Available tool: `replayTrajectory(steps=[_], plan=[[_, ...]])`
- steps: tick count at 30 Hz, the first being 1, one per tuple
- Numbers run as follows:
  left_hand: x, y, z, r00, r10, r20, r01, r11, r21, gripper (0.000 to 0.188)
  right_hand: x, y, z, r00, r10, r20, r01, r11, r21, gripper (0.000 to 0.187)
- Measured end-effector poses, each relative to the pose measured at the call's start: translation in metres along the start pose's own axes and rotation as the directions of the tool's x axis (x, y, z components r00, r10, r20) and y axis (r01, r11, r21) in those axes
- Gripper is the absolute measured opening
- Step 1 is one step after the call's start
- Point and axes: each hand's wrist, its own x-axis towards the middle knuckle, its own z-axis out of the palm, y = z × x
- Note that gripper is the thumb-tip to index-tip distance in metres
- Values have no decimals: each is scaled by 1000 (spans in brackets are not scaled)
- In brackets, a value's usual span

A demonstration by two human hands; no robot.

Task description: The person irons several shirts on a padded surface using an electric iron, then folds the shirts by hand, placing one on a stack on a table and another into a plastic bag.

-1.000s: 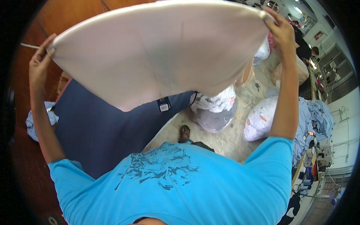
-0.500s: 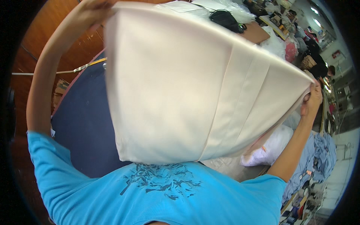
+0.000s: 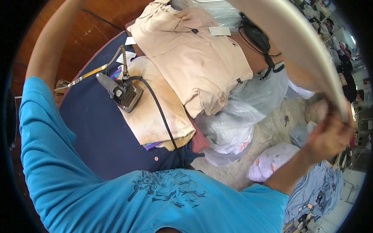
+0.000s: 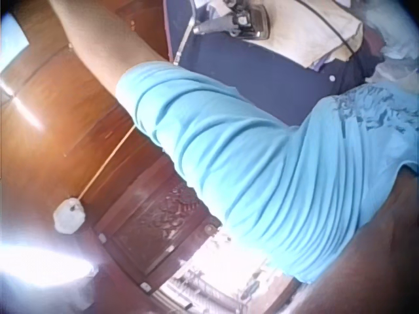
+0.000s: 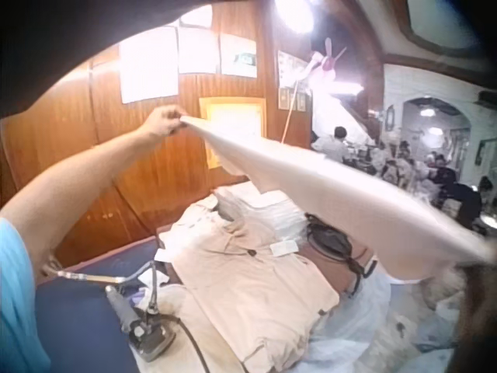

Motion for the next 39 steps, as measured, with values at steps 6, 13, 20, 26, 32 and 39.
replayTrajectory(steps=[6,13,20,26,32,39], plan=[[-120,-190,14,926,-357,-122,364,760,539,16,-138,37,153,793,185,581,-141,983,-121,33],[-192,-264,75,806,-591,-27,478,624,619,20,-240,61,191,473,348,810,-260,933,-249,25],[-179,-248,64,789,-568,234,374,746,551,27,-209,83,194,347,241,907,222,918,-329,56],[-159,-129,54,576,-578,578,257,799,543,56,-223,104,201,289,183,940,248,934,-258,65],[-202,-40,78,654,-349,671,176,933,314,47,-227,108,207,347,124,930,280,933,-228,60],[-256,80,89,459,-289,840,211,954,213,47,-206,125,210,199,131,971,53,988,-144,42]])
